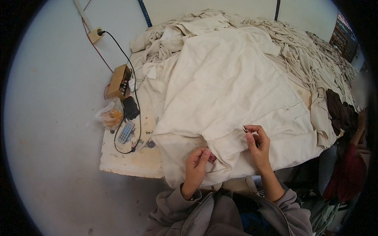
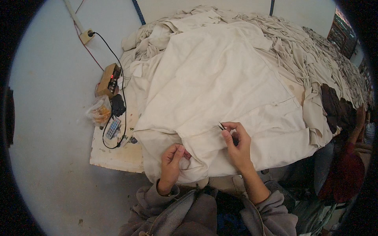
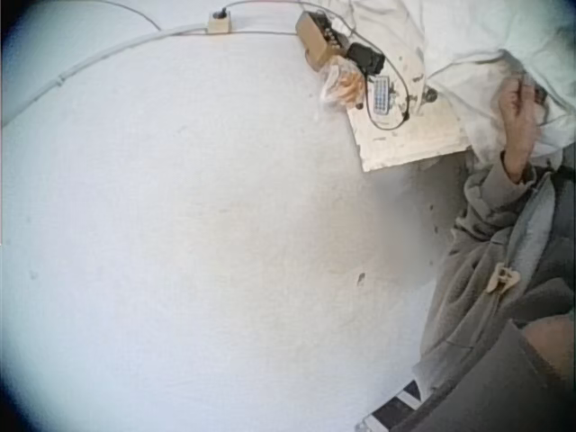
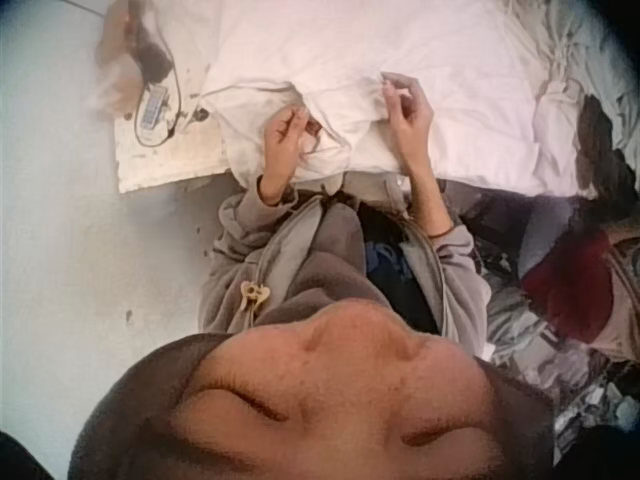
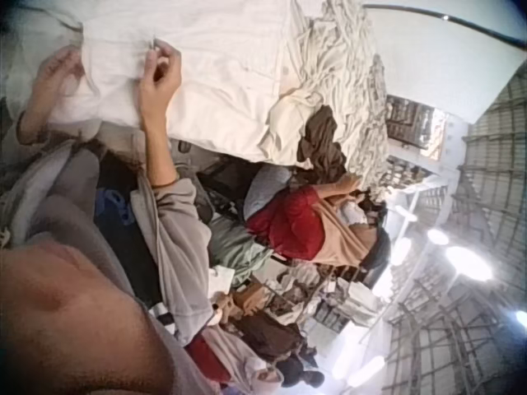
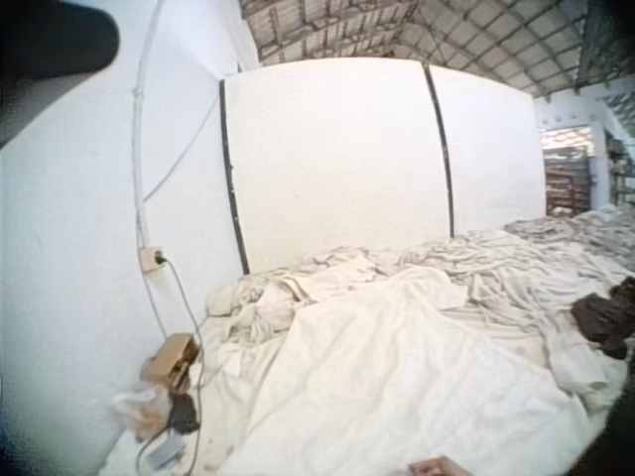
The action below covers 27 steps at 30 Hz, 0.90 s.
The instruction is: The person uses a small blade to cut and trim a large white fabric on a work table. They repeatedly lift, fold, and reposition the fabric to access different edges, making precise cuts along seams and corners. The person handles the fabric and blade continuously throughout the clip.
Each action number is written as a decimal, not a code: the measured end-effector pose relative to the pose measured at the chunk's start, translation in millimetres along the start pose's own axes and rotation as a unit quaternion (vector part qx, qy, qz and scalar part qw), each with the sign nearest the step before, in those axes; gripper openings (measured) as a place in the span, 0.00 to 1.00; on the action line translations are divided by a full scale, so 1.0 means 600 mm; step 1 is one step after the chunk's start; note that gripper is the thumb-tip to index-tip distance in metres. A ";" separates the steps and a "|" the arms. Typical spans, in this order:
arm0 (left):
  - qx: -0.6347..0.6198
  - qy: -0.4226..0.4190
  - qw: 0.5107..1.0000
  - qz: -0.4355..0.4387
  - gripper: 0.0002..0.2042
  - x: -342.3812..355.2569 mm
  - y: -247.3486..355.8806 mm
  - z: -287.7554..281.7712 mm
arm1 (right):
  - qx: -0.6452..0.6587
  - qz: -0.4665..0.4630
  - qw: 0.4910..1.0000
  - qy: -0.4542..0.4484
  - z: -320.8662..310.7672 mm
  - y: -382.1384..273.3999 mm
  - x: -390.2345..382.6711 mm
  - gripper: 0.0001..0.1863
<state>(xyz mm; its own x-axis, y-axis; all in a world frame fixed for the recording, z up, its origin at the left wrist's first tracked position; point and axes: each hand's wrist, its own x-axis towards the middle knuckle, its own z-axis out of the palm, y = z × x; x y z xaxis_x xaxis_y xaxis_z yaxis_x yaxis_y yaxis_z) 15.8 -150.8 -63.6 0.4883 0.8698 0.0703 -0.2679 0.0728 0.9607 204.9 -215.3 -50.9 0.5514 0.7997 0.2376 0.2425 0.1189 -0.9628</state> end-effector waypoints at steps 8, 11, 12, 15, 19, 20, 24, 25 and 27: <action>0.057 0.014 0.998 -0.017 0.11 -0.003 0.000 -0.011 | 0.214 0.110 0.963 -0.125 -0.027 -0.054 0.000 0.15; 0.018 0.006 1.000 0.001 0.10 -0.002 0.000 -0.008 | 0.283 0.066 0.872 -0.395 -0.059 -0.093 -0.010 0.17; 0.005 0.007 1.000 -0.007 0.09 -0.002 -0.001 -0.006 | 0.298 0.096 0.868 -0.384 -0.062 -0.099 -0.011 0.17; -0.003 0.023 1.000 -0.006 0.08 -0.003 0.000 -0.003 | 0.365 0.135 0.878 -0.279 -0.054 -0.096 -0.009 0.17; 0.020 0.041 0.999 0.006 0.07 -0.003 -0.001 -0.003 | 0.396 0.104 0.833 -0.371 -0.030 -0.063 0.000 0.17; 0.027 0.047 0.999 0.003 0.06 -0.004 -0.002 -0.004 | 0.375 0.098 0.849 -0.358 -0.019 -0.053 0.000 0.17; 0.043 0.038 0.998 0.001 0.06 -0.001 -0.002 -0.005 | 0.283 0.178 0.926 -0.174 0.016 -0.019 0.000 0.17; 0.046 0.035 0.998 0.003 0.06 -0.001 -0.001 -0.005 | 0.249 0.161 0.938 -0.180 0.021 -0.014 -0.001 0.16; 0.041 0.030 0.999 0.003 0.06 -0.001 0.000 -0.005 | 0.168 0.149 0.954 -0.199 0.023 -0.008 -0.007 0.15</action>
<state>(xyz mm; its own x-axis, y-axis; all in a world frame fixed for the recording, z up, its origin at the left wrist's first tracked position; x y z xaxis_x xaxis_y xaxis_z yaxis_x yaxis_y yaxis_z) 13.0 -149.9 -64.3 0.4351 0.8983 0.0620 -0.1998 0.0292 0.9794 190.5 -211.3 -48.8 0.1927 0.9797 -0.0556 -0.1839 -0.0196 -0.9828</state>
